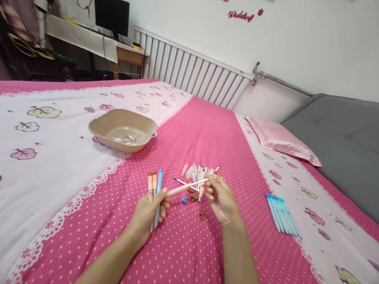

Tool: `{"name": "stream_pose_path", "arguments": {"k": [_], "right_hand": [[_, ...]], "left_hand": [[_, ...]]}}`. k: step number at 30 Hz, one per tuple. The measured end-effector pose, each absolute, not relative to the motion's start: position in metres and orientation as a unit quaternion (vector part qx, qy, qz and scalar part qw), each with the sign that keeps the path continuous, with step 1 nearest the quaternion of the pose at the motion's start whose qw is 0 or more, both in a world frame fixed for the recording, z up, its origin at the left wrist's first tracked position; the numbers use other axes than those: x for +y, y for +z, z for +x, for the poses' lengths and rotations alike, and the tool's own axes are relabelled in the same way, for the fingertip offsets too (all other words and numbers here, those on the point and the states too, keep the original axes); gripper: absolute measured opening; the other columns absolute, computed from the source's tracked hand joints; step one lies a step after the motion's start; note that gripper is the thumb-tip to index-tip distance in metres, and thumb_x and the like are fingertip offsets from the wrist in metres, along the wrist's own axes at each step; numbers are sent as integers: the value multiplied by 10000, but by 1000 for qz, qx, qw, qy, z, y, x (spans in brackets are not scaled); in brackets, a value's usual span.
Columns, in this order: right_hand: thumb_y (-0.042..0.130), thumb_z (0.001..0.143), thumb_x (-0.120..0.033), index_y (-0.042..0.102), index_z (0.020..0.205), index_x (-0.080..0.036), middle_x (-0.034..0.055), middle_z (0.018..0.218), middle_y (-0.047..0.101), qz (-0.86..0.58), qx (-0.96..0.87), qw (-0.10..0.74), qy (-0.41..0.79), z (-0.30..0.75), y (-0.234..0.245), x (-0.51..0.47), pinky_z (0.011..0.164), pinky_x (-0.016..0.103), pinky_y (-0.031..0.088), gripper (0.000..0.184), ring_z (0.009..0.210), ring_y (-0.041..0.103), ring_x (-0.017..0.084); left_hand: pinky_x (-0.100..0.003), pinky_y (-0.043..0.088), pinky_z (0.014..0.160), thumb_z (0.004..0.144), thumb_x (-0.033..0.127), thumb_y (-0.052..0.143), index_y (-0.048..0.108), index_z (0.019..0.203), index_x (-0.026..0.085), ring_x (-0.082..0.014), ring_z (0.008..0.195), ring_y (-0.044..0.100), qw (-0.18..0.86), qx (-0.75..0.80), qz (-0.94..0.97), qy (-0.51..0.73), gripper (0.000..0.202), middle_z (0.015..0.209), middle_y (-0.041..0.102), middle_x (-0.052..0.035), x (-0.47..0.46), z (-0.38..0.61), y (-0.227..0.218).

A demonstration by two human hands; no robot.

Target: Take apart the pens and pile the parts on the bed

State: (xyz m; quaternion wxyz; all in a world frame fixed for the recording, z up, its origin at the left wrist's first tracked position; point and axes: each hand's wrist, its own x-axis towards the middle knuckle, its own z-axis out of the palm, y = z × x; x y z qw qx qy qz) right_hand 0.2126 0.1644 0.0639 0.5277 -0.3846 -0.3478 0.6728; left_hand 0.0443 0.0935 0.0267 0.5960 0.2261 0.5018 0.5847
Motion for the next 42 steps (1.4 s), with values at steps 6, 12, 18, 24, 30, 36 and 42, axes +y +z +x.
{"name": "stream_pose_path", "arguments": {"k": [6,12,18,24,30,36,42], "right_hand": [[719,568,-363,525,634,-164,-50,546,496,-471,-380,586,539,229,53,177,334,141,240,286,413,363,35],[585,681,-400,623,836,-186,10,666,610,-591,-566,440,369,226,36,180,505,225,362,267,560,524,130],[605,647,-273,640,914,-214,85,905,624,-613,-637,416,211,231,32,176,757,331,377,276,893,543,238],[605,678,-378,660,839,-191,78,854,623,-576,-620,415,333,209,49,163,716,319,391,253,812,549,219],[607,699,-442,641,746,-131,17,679,627,-389,-623,301,608,173,57,138,587,235,407,316,620,553,127],[691,608,-447,605,681,-132,-41,512,537,-460,-519,398,601,182,54,149,418,173,309,335,433,442,55],[716,573,-448,611,705,-109,1,561,580,-473,-490,432,592,186,51,154,424,172,365,379,475,514,75]], "left_hand": [[-128,260,309,664,469,634,579,684,110,-23,315,399,581,506,228,595,364,460,547,22,94,44,24],[-135,228,301,639,478,642,590,629,98,-33,295,382,578,532,236,572,384,374,488,31,94,44,24],[-146,260,314,594,473,672,611,701,86,-47,281,385,587,549,276,527,406,355,499,25,93,47,26],[-146,268,318,602,453,678,584,681,111,-44,287,383,576,550,312,518,364,378,507,33,91,49,26],[-142,253,314,577,408,713,538,628,132,-48,290,384,602,525,361,482,331,362,494,39,88,50,26],[-136,261,315,575,381,724,595,808,116,-39,303,397,611,511,347,495,376,414,538,35,88,50,30],[-132,212,284,605,413,696,569,809,133,-30,280,359,579,510,305,558,369,443,558,33,92,50,21]]}}
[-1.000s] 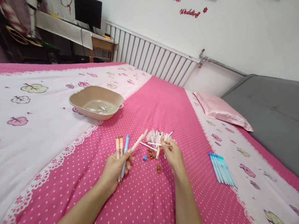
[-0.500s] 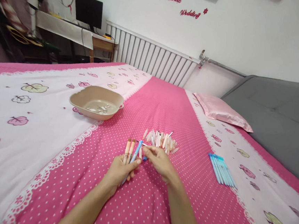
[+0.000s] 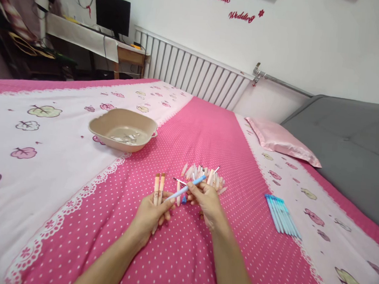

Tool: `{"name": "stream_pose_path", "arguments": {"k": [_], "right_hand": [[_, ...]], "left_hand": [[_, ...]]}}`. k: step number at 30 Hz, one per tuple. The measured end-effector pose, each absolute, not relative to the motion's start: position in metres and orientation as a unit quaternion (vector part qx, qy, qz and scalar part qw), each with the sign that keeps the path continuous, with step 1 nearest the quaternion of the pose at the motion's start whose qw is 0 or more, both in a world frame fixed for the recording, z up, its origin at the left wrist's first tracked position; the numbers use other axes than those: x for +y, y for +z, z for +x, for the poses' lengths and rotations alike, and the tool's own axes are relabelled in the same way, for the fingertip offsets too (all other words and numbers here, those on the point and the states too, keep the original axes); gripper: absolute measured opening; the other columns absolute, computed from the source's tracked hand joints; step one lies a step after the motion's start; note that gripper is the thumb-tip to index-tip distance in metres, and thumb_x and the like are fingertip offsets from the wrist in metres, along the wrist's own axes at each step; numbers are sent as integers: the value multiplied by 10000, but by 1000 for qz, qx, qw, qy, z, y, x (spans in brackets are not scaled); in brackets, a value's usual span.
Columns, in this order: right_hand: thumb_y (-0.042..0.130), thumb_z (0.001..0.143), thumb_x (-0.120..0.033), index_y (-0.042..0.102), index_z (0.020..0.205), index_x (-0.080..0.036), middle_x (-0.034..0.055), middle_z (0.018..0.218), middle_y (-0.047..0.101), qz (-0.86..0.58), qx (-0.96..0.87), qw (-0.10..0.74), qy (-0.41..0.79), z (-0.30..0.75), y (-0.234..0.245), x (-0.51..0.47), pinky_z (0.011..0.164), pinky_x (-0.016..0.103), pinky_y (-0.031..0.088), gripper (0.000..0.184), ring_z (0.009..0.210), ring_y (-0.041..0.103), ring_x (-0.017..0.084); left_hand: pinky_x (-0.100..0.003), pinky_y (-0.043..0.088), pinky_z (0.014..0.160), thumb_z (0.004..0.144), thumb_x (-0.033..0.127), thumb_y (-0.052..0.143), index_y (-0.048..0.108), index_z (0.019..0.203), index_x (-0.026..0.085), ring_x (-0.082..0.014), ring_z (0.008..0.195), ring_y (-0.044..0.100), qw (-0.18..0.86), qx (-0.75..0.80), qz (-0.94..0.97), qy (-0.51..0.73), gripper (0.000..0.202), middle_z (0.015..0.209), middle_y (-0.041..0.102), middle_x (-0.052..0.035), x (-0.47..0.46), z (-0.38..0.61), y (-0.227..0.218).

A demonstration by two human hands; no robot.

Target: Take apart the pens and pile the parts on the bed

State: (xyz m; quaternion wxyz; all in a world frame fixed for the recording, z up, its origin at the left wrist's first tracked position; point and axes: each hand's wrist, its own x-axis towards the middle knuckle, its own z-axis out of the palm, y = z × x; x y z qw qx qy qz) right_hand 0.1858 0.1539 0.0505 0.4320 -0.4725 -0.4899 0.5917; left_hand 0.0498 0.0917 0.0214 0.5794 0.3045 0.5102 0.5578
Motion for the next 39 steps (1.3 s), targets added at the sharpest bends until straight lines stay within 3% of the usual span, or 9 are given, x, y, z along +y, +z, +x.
{"name": "stream_pose_path", "arguments": {"k": [4,11,18,23,26,30,35,39], "right_hand": [[740,551,-414,619,723,-105,-1,553,585,-462,-490,436,598,184,50,152,484,194,412,374,501,527,84],[759,513,-399,623,659,-112,-30,484,538,-453,-475,456,601,185,52,154,461,198,357,350,450,463,68],[764,526,-354,652,673,-115,-29,520,539,-435,-473,452,619,185,54,152,491,197,355,303,486,445,61],[755,550,-339,681,805,-142,-24,591,563,-401,-456,454,652,185,52,153,520,198,365,331,534,461,65],[753,556,-346,681,824,-147,-20,627,577,-402,-446,459,655,186,51,154,551,199,380,341,553,477,64],[755,553,-358,680,803,-143,-28,606,563,-411,-435,466,652,187,51,155,555,197,386,338,540,479,60],[755,558,-349,676,797,-137,-25,610,560,-407,-438,469,650,187,51,155,545,193,387,329,542,480,61],[746,581,-331,675,821,-142,-20,640,566,-390,-442,472,656,187,50,154,563,186,398,314,578,492,63]], "left_hand": [[-135,210,284,634,428,670,564,779,138,-30,287,373,584,498,312,560,342,478,576,23,91,49,20],[-132,175,275,669,485,617,540,606,122,-19,244,316,590,512,329,531,377,329,460,45,89,50,27],[-135,243,260,662,539,586,559,671,112,-44,269,416,615,510,283,530,428,428,541,20,92,51,24],[-128,234,256,695,550,549,571,690,97,-38,269,404,633,495,272,529,454,444,564,-6,93,48,25],[-121,180,255,653,478,639,577,802,104,-19,244,315,602,507,284,548,407,381,510,42,92,48,28],[-110,235,295,524,323,768,551,826,141,-16,311,383,529,530,287,598,414,447,519,76,91,48,31],[-122,185,285,620,406,687,566,752,129,-14,273,302,525,545,308,577,330,347,440,83,91,48,29],[-136,171,274,703,508,566,549,616,111,-17,248,279,543,551,299,559,406,311,429,54,92,48,27]]}}
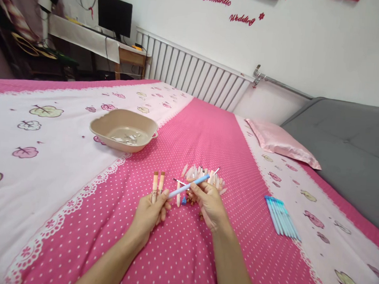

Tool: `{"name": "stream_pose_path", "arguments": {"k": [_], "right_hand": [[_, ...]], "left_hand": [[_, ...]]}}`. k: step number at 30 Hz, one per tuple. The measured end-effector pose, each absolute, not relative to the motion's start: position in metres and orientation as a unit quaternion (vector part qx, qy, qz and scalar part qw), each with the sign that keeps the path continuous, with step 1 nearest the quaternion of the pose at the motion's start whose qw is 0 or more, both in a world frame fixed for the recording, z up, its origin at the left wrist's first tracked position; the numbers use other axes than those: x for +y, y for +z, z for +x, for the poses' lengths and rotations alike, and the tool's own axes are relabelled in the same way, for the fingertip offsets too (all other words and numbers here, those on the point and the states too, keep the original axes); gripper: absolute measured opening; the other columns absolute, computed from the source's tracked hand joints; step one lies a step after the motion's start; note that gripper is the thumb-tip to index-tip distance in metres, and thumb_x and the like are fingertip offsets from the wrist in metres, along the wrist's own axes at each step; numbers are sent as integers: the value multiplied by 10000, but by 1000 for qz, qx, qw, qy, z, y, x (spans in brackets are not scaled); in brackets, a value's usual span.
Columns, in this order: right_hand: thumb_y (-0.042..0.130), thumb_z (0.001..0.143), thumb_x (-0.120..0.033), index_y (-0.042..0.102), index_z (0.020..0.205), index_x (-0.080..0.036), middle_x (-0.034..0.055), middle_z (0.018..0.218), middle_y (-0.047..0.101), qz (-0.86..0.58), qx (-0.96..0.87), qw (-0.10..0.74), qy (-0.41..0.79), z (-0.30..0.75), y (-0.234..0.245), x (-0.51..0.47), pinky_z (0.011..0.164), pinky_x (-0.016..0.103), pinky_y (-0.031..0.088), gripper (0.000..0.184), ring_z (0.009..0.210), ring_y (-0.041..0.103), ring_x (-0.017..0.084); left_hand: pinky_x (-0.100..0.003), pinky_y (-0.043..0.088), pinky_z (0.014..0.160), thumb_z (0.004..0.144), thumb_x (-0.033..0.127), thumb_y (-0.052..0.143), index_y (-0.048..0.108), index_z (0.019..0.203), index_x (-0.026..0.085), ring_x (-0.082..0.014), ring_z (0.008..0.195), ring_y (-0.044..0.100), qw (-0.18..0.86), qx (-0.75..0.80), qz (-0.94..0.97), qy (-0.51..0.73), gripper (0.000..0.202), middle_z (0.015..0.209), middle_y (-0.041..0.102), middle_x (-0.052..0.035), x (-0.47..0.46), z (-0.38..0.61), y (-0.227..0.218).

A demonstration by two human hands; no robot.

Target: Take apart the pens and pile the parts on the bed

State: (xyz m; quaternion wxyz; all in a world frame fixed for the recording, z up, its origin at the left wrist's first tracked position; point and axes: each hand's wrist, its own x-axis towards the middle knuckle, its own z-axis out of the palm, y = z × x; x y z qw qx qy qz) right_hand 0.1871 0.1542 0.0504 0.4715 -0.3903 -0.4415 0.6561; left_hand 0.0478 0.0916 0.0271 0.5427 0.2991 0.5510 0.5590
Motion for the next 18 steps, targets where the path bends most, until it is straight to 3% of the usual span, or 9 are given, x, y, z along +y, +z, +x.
{"name": "stream_pose_path", "arguments": {"k": [5,10,13,18], "right_hand": [[747,584,-318,673,849,-150,-10,673,578,-385,-441,462,666,187,54,152,580,183,413,323,615,510,70],[736,598,-319,662,852,-152,-14,660,571,-385,-434,467,667,186,54,153,570,181,414,312,593,501,65],[736,595,-322,659,838,-152,-18,645,565,-387,-429,471,667,186,52,155,555,182,411,307,576,495,65],[743,586,-315,660,847,-144,-15,654,565,-384,-431,471,667,186,53,154,557,181,420,323,591,504,70]], "left_hand": [[-142,189,271,708,540,544,578,642,90,-24,257,319,549,541,277,574,456,371,502,19,93,47,28],[-122,237,307,566,386,735,584,939,125,-17,302,332,521,534,268,610,479,410,488,80,92,48,32],[-122,293,345,501,305,776,591,853,122,-20,350,387,507,537,272,616,438,447,497,76,90,49,32],[-129,183,299,644,442,659,581,729,120,-15,285,283,524,539,291,591,342,344,415,78,91,48,27]]}}
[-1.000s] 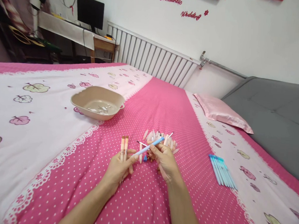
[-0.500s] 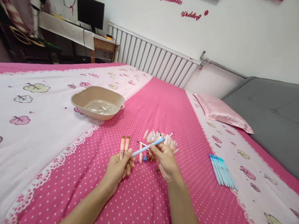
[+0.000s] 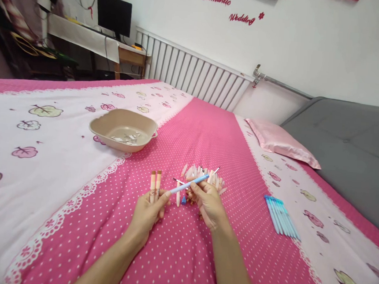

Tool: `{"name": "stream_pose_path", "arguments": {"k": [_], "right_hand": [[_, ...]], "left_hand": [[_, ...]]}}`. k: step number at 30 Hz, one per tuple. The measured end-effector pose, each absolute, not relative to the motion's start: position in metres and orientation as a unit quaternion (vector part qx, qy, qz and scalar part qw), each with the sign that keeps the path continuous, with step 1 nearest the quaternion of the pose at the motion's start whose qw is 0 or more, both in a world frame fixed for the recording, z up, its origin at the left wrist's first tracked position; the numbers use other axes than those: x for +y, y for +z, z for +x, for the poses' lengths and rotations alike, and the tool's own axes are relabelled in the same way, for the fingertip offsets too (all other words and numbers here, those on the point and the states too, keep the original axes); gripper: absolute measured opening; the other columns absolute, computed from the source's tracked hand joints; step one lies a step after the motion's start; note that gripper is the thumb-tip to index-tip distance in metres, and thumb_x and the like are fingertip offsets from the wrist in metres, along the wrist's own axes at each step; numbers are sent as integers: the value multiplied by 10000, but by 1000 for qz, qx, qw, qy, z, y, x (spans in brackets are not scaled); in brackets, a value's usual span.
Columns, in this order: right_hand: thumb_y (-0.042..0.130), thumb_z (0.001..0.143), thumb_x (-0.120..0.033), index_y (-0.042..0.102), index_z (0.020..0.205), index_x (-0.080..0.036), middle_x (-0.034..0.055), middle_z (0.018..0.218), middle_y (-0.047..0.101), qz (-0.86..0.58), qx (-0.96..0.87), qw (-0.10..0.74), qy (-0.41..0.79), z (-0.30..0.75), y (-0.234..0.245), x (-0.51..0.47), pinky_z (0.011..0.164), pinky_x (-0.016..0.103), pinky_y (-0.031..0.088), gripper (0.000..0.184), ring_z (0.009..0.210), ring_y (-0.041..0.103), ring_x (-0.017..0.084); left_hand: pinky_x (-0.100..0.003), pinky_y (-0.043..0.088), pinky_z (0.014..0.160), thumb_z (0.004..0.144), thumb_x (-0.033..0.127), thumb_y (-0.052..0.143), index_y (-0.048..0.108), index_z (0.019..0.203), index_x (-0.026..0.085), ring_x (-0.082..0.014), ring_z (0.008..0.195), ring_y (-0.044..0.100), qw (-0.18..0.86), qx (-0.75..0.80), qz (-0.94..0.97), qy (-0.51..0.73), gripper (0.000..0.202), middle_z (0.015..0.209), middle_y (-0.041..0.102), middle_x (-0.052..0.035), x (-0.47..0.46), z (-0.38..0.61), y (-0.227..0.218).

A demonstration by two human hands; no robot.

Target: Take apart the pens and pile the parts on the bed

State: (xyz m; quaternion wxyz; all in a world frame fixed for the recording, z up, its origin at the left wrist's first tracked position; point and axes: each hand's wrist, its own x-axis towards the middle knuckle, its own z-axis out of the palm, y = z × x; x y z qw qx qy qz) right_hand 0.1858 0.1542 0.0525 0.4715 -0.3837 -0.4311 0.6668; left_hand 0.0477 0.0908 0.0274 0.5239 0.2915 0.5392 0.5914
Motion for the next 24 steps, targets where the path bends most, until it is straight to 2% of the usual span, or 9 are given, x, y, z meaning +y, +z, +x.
{"name": "stream_pose_path", "arguments": {"k": [3,5,8,10,11,14,19,21,24], "right_hand": [[742,589,-315,660,859,-142,-10,660,565,-381,-436,469,667,186,54,153,544,179,421,331,594,508,73],[742,588,-324,660,863,-142,-7,665,568,-384,-437,469,665,186,54,153,531,181,421,340,588,508,75],[747,574,-341,659,848,-149,-6,677,577,-392,-432,473,660,186,55,152,533,180,426,346,597,513,76],[744,574,-346,657,843,-151,-10,668,575,-395,-431,473,659,185,56,152,533,176,424,343,597,514,76],[742,577,-344,655,841,-150,-12,664,573,-395,-431,473,659,185,56,152,530,175,422,339,594,513,76],[738,585,-335,654,839,-145,-13,668,572,-395,-430,473,660,185,56,152,521,170,415,329,587,507,71],[743,583,-331,654,846,-146,-17,660,572,-394,-434,469,661,185,56,152,521,164,411,333,587,510,65],[739,593,-332,647,851,-150,-21,653,570,-386,-430,475,664,186,56,153,522,168,418,328,580,516,65],[734,607,-331,631,854,-159,-34,621,558,-374,-415,492,668,188,57,154,519,176,432,318,557,520,66]], "left_hand": [[-139,171,289,709,523,555,575,628,106,-20,271,286,544,536,296,574,425,344,449,37,92,47,25],[-142,170,289,715,535,537,588,640,97,-24,270,296,546,533,290,577,447,352,466,23,92,46,26],[-142,176,294,660,503,617,616,809,92,-24,274,285,537,537,271,592,437,354,460,47,91,47,32],[-140,244,318,566,414,725,601,942,107,-26,313,341,525,534,261,609,501,435,518,50,91,48,36],[-142,284,339,521,364,761,598,953,114,-27,339,376,521,530,260,617,525,483,546,44,91,49,37],[-142,306,356,488,309,780,613,836,116,-28,358,397,521,529,267,614,431,473,528,53,91,50,37],[-129,180,302,634,417,675,598,754,122,-16,288,291,531,533,284,594,327,345,426,77,91,49,31],[-134,160,290,689,486,598,586,671,110,-14,267,268,539,536,284,585,377,329,428,59,92,48,28],[-133,184,284,704,533,555,583,635,99,-16,272,321,545,528,270,593,440,397,510,22,94,46,22]]}}
